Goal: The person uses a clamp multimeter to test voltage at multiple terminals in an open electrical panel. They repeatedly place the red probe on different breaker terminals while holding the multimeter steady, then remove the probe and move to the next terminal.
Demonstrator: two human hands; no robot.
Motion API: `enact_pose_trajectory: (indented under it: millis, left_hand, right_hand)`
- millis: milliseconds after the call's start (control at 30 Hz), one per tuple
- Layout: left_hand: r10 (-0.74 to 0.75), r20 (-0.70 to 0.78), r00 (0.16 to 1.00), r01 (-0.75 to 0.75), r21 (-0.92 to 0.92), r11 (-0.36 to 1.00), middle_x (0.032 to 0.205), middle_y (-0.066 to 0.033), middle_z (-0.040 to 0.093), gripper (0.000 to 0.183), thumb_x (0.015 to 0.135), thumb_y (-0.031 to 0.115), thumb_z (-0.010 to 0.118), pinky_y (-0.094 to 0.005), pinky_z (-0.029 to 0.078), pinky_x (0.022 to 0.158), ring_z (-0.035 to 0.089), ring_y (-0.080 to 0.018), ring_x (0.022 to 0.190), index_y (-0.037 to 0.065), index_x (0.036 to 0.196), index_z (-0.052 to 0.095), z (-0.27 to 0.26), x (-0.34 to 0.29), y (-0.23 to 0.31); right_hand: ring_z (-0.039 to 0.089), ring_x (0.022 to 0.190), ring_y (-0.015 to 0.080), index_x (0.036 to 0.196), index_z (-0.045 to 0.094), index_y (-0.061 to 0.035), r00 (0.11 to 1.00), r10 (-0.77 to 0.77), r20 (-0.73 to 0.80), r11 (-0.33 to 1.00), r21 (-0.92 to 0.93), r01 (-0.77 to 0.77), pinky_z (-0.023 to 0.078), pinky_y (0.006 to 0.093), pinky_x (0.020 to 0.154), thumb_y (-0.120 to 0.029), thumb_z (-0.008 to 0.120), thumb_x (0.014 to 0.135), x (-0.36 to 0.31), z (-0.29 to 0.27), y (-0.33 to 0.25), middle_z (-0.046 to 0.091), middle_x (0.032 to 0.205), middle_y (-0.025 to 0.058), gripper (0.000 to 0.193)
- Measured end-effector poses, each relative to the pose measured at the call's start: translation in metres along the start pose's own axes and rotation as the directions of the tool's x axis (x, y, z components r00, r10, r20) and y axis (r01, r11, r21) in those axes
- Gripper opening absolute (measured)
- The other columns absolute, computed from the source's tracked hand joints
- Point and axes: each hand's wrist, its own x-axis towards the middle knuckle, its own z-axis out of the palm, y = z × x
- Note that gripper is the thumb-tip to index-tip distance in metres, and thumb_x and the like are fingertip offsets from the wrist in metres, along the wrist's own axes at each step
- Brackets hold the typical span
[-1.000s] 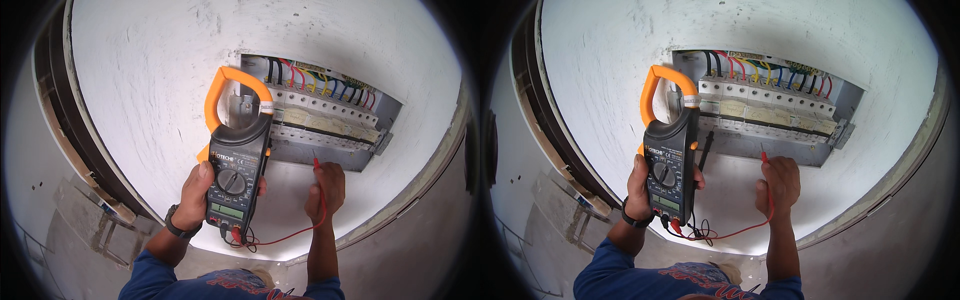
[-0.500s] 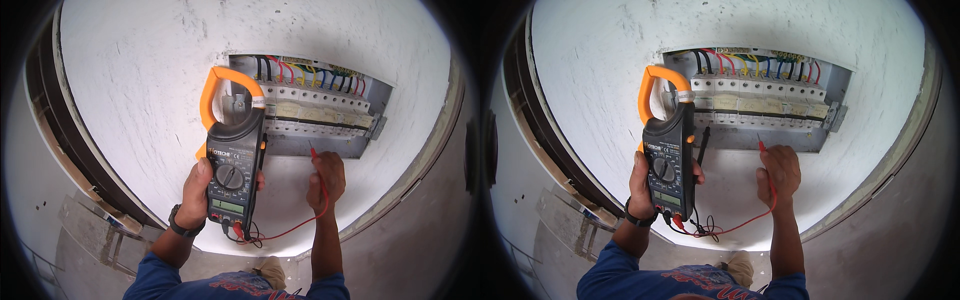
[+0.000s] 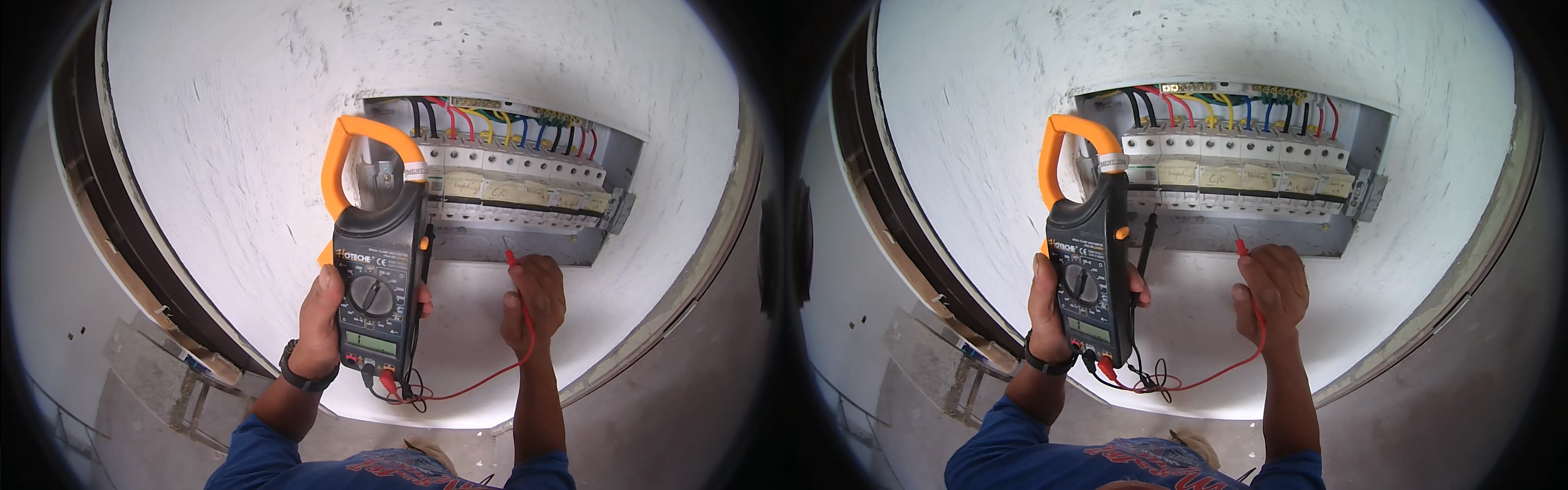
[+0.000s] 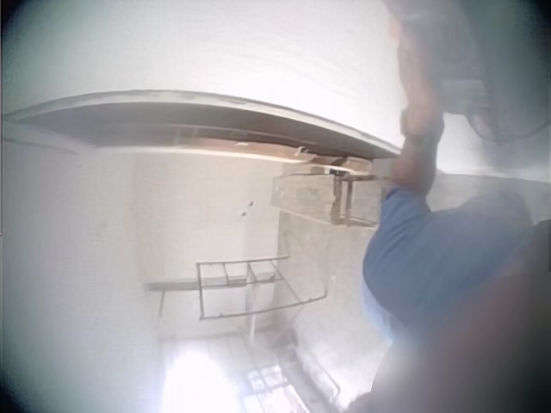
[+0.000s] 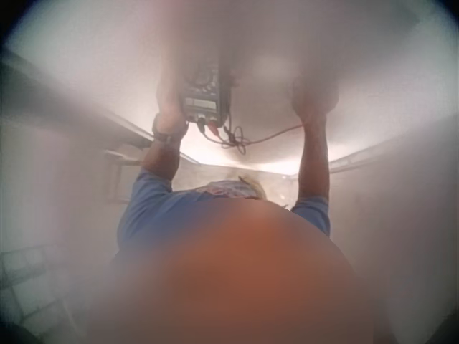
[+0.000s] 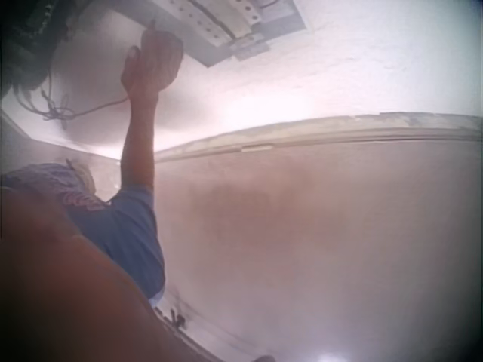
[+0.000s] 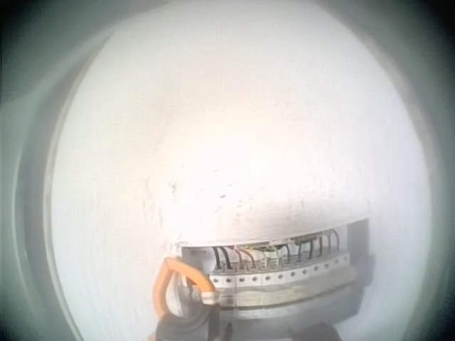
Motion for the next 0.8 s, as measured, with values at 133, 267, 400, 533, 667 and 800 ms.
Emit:
enact_pose_trajectory:
  millis: [133, 267, 400, 533, 667, 800]
  left_hand:
    - [-0.013, -0.048, 0.999, 0.014, 0.006, 1.0, 0.121, -0.0276, 0.074, 0.089, 0.111, 0.071, 0.03, -0.0423, 0.064, 0.094, 0.077, -0.0326, 0.109, -0.006, 0.152, 0.047, 0.0017, -0.0017, -0.0001]
    - [-0.027, -0.027, 0.999, 0.03, 0.091, 0.995, 0.121, -0.0277, 0.074, 0.089, 0.111, 0.07, 0.029, -0.043, 0.064, 0.094, 0.077, -0.0327, 0.109, -0.006, 0.152, 0.048, -0.0006, -0.0028, 0.0034]
    - [-0.025, -0.044, 0.999, 0.026, 0.013, 1.0, 0.121, -0.028, 0.074, 0.089, 0.111, 0.071, 0.029, -0.0427, 0.064, 0.094, 0.077, -0.0327, 0.108, -0.006, 0.15, 0.049, -0.0008, -0.0023, 0.0008]
    - [-0.009, -0.014, 1.0, 0.009, 0.023, 1.0, 0.121, -0.0287, 0.074, 0.088, 0.111, 0.07, 0.03, -0.0433, 0.064, 0.095, 0.077, -0.0338, 0.109, -0.006, 0.151, 0.048, -0.0025, -0.0014, -0.0005]
    - [-0.009, -0.003, 1.0, 0.009, 0.027, 1.0, 0.12, -0.0287, 0.074, 0.089, 0.11, 0.071, 0.031, -0.0445, 0.063, 0.096, 0.077, -0.0348, 0.11, -0.005, 0.153, 0.047, -0.0037, -0.0013, -0.0002]
    - [-0.026, -0.04, 0.999, 0.024, -0.036, 0.999, 0.12, -0.0287, 0.074, 0.091, 0.109, 0.074, 0.032, -0.045, 0.063, 0.096, 0.077, -0.0353, 0.11, -0.004, 0.154, 0.046, -0.0028, -0.002, -0.0018]
  right_hand:
    - [0.068, 0.087, 0.0357, 0.128, 0.064, -0.0021, 1.0, -0.019, 0.005, 0.999, -0.033, 0.02, 0.055, 0.0477, 0.075, -0.016, 0.062, 0.105, -0.0009, -0.0002, 0.0024, 0.07, 0.101, 0.0174, 0.027]
    - [0.068, 0.088, 0.0355, 0.128, 0.064, -0.0023, 1.0, -0.024, -0.011, 1.0, -0.014, 0.024, 0.055, 0.0476, 0.075, -0.015, 0.062, 0.104, -0.001, 0.0014, 0.0015, 0.07, 0.101, 0.0172, 0.027]
    - [0.068, 0.088, 0.0355, 0.128, 0.064, -0.0023, 1.0, -0.028, -0.003, 0.999, -0.027, 0.028, 0.055, 0.0477, 0.075, -0.014, 0.063, 0.104, 0.0008, 0.0, 0.0014, 0.07, 0.101, 0.017, 0.027]
    - [0.067, 0.088, 0.0355, 0.128, 0.064, -0.0021, 0.999, -0.04, -0.002, 0.999, -0.023, 0.039, 0.055, 0.0476, 0.075, -0.015, 0.063, 0.105, 0.0015, 0.0006, 0.0015, 0.07, 0.101, 0.0168, 0.027]
    - [0.067, 0.088, 0.0355, 0.128, 0.064, -0.002, 1.0, -0.027, -0.003, 0.999, -0.017, 0.027, 0.055, 0.0475, 0.076, -0.016, 0.063, 0.105, 0.0, 0.0005, 0.0005, 0.07, 0.101, 0.017, 0.027]
    - [0.067, 0.089, 0.0352, 0.128, 0.064, -0.0021, 1.0, -0.019, 0.003, 1.0, -0.006, 0.019, 0.055, 0.0474, 0.075, -0.016, 0.064, 0.105, 0.0002, -0.0006, 0.001, 0.07, 0.101, 0.0173, 0.027]
